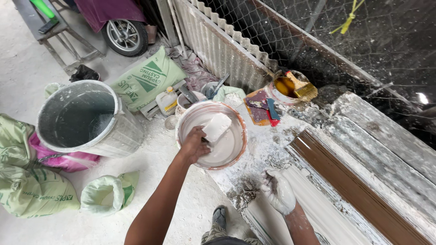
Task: The person scoops gypsum casting powder by hand from a bag into a plastic bowl, adds water, and mixes a plaster slurry with their hand. They then take handfuls of the mixed plaster and spread it by hand over decorative molding pieces, smoothing it across the surfaces.
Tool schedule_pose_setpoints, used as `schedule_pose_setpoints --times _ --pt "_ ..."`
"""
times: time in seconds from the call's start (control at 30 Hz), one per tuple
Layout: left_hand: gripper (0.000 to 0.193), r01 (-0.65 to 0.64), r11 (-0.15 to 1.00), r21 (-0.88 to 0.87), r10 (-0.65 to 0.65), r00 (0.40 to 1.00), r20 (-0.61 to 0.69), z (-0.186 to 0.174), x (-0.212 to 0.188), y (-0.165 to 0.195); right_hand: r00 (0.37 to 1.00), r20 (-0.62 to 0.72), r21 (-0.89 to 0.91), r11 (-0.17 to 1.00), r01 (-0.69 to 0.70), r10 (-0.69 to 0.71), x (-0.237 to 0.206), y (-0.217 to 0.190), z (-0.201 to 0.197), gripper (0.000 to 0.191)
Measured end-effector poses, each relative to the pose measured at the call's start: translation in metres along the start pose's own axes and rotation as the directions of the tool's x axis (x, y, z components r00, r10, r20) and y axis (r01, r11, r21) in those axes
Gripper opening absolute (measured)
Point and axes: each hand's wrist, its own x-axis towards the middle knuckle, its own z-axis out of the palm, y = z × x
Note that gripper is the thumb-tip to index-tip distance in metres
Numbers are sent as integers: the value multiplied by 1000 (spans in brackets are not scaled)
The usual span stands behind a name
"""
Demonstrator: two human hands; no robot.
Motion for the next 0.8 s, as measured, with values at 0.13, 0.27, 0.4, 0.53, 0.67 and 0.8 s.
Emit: schedule_pose_setpoints --times 0.13,0.27,0.4,0.53,0.67,0.8 --pt "56 -52 995 -87 50 998 -26 -1 -2 -7 999 52 58 998 -15 12 -12 -9 -5 11" --pt "53 -137 973 -184 136 990 -20 5 -11 -13 999 49 70 997 14 -18 -25 -19 -10 9" --pt "50 -190 951 -243 196 981 2 23 -27 -12 994 93 116 992 47 -58 -41 -32 -24 9" --pt "49 -204 937 -282 226 973 47 56 -41 -6 994 45 170 982 86 -95 -61 -47 -57 11" --pt "53 -211 946 -246 239 967 91 109 -50 -5 980 11 234 954 188 -196 -92 -61 -104 9" --pt "52 -163 956 -244 209 963 173 171 -47 -17 955 -112 271 917 294 -273 -133 -69 -160 11"
